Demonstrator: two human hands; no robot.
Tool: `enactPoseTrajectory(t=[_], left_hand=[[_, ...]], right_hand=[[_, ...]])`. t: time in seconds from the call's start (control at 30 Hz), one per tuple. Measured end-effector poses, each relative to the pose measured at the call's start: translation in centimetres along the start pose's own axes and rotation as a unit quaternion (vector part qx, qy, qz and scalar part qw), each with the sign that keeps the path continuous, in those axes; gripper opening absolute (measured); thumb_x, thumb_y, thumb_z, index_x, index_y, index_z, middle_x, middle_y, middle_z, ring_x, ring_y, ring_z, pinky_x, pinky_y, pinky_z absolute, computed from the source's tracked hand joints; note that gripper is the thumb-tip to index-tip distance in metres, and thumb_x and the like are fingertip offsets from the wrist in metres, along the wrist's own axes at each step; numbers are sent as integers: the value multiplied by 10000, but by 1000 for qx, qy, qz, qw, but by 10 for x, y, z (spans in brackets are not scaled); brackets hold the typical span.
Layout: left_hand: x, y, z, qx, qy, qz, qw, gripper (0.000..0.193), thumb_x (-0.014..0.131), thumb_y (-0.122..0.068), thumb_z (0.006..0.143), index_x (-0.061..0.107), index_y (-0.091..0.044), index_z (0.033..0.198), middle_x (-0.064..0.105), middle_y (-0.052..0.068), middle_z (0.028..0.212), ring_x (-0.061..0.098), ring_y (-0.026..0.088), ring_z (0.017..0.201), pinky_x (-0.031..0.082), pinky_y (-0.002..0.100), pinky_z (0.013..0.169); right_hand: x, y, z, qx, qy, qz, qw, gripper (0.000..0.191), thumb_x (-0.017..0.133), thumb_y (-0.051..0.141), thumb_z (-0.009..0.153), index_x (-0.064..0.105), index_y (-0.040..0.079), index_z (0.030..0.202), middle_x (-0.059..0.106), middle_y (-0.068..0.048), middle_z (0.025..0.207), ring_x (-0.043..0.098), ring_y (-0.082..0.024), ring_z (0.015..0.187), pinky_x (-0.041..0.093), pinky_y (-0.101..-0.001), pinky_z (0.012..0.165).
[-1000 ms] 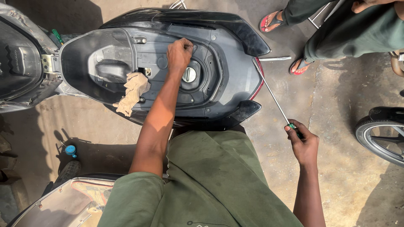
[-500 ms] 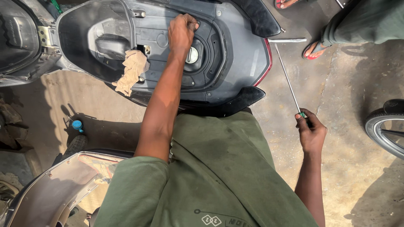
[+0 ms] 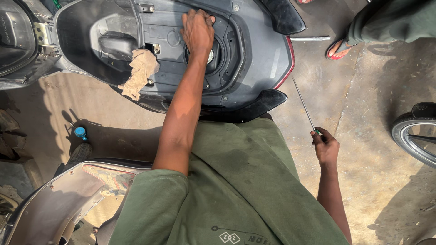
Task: The person uses a screwdriver to remove screws from the rear storage compartment of a scooter. After removing several screws, the person walks to a tool tray and searches through small parts.
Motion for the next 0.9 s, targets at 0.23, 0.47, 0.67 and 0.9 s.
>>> enactPoseTrajectory(t=[0.23, 0.47, 0.67, 0.9], left_hand=[[4, 15, 12, -89, 20, -19, 996, 168, 788, -309, 814, 785, -141, 822, 687, 17, 1012, 581, 276, 1061, 455, 514, 918], [3, 17, 5, -56, -7, -40, 998, 308, 847, -404, 746, 745, -118, 802, 654, 18, 933, 604, 263, 954, 466, 442, 866], [7, 15, 4, -51, -20, -60, 997, 333, 865, -438, 740, 734, -135, 786, 608, -19, 885, 565, 216, 940, 402, 435, 883], [0, 27, 7, -52, -8, -109, 993, 242, 885, -429, 667, 777, -223, 735, 590, -92, 918, 507, 165, 1018, 259, 503, 973]], right_hand=[[7, -9, -13, 28, -3, -9, 1000, 352, 747, 301, 949, 755, 69, 1213, 707, -95, 735, 631, -133, 671, 495, -295, 663], [13, -16, -17, 41, 5, 16, 999, 363, 743, 306, 947, 750, 74, 1226, 705, -97, 744, 622, -140, 679, 492, -302, 656], [4, -15, -13, 29, -14, 34, 999, 349, 756, 257, 956, 732, 53, 1238, 707, -103, 784, 636, -146, 707, 493, -285, 662], [-56, 44, -46, -56, -63, 83, 993, 371, 713, 66, 940, 617, 46, 1298, 663, -37, 900, 572, -104, 735, 462, -246, 608]])
Point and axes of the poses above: each hand's wrist, its own z-axis towards the middle knuckle, its own x-axis out of the palm, y = z × x, the point moved 9 cm from there along z, towards the middle knuckle
